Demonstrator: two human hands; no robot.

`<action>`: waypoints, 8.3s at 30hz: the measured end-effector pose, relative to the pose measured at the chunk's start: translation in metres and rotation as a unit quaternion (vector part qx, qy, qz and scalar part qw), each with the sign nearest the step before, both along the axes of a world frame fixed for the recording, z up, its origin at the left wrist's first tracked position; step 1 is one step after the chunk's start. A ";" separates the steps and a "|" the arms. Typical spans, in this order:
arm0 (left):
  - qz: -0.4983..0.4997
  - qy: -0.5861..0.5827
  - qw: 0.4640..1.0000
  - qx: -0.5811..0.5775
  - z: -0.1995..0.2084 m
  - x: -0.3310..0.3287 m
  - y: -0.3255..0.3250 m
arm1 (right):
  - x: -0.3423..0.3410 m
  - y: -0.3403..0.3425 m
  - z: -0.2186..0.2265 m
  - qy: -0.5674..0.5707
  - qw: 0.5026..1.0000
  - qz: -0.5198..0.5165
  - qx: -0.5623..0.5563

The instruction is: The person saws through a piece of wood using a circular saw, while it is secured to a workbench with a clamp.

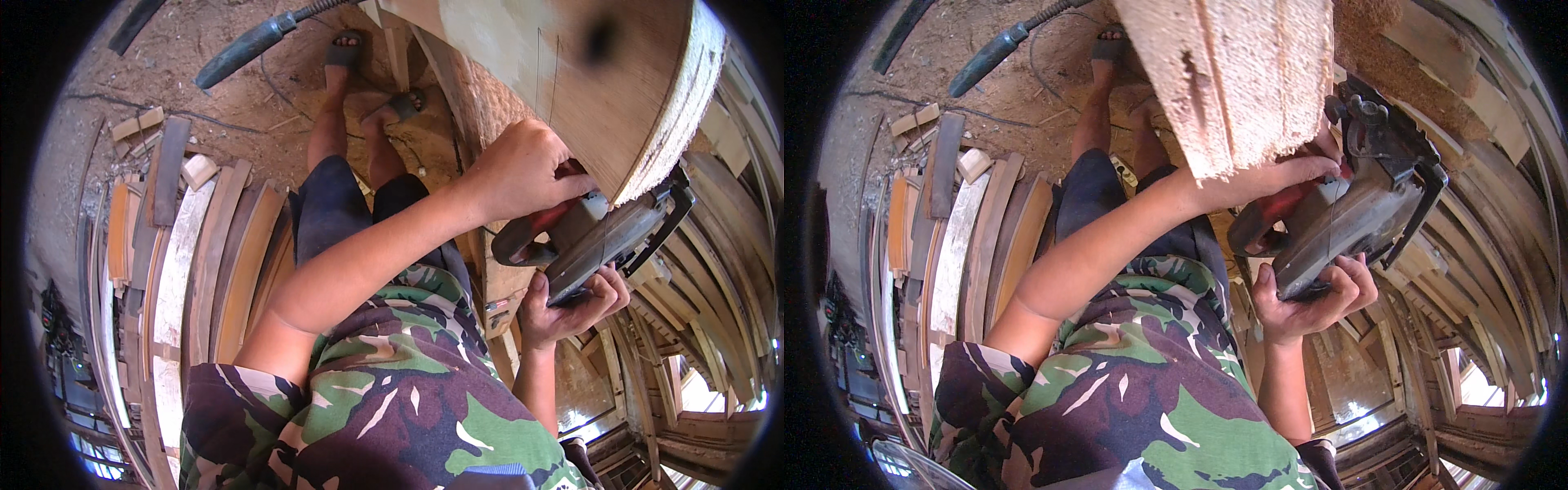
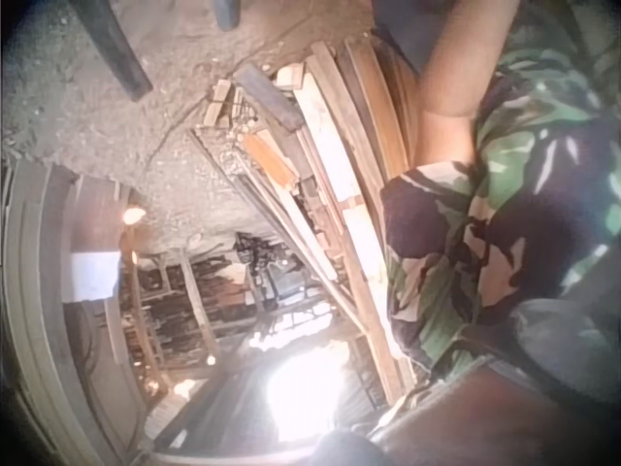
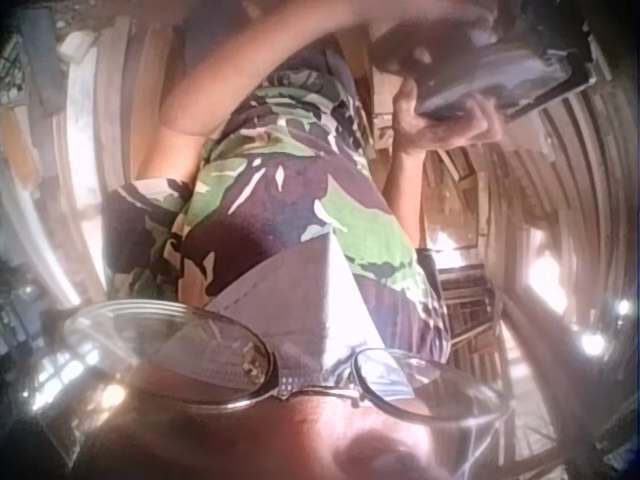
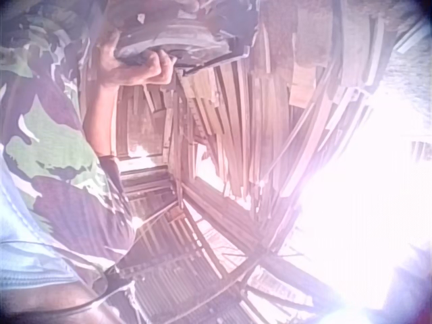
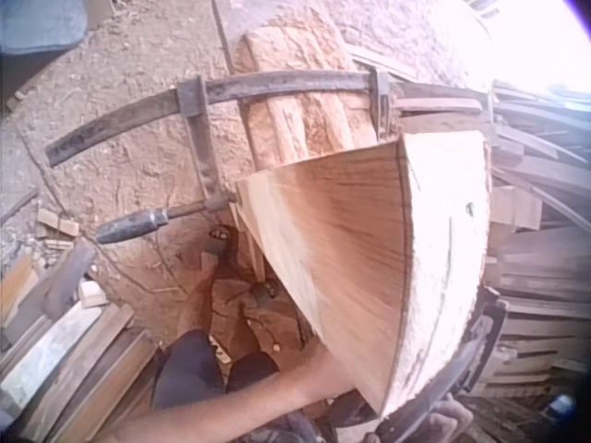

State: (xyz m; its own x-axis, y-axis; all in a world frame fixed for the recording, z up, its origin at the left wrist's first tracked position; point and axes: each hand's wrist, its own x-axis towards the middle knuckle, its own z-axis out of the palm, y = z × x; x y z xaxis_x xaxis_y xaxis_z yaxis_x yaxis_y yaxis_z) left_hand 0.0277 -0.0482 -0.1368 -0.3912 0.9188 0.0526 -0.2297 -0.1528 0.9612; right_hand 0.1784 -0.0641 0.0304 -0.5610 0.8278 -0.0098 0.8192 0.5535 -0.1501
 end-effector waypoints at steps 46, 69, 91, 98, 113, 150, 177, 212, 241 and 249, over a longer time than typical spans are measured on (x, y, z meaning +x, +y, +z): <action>0.082 0.090 0.992 0.042 -0.004 0.003 0.010 | 0.004 0.014 0.002 0.026 0.999 -0.016 -0.017; -0.111 -0.154 0.971 -0.146 0.018 -0.030 0.010 | 0.004 0.015 -0.001 0.032 0.999 -0.013 -0.014; 0.060 0.046 0.996 0.039 0.008 -0.011 -0.008 | 0.006 0.016 -0.002 0.042 0.999 -0.005 -0.008; 0.099 -0.065 0.993 0.027 0.006 0.008 -0.012 | 0.008 0.014 -0.002 0.051 0.999 -0.014 -0.014; 0.024 -0.421 0.900 -0.111 0.024 0.015 0.006 | 0.007 0.014 -0.002 0.047 0.999 0.008 -0.004; 0.126 0.158 0.977 -0.062 -0.006 0.000 0.010 | 0.008 0.007 -0.005 0.106 0.994 -0.015 -0.005; 0.140 0.228 0.936 -0.228 -0.021 -0.013 -0.007 | 0.008 0.009 -0.007 0.145 0.989 -0.013 -0.023; -0.063 -0.068 0.980 -0.174 0.094 -0.084 -0.004 | 0.011 -0.004 -0.005 0.227 0.966 -0.091 0.079; -0.058 -0.040 0.991 -0.113 0.087 -0.083 0.005 | -0.027 -0.011 0.033 0.177 0.946 -0.176 -0.206; -0.024 0.192 0.981 -0.029 0.119 -0.086 0.029 | -0.026 -0.011 0.030 0.181 0.938 -0.186 -0.228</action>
State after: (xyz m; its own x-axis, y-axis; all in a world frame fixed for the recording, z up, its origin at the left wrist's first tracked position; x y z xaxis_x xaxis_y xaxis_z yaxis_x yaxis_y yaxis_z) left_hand -0.0578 -0.0195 -0.0177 -0.3096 0.9412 0.1351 0.1448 -0.0937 0.9850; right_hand 0.1523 -0.0755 0.0605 -0.2691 0.9230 -0.2751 0.7927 0.0500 -0.6075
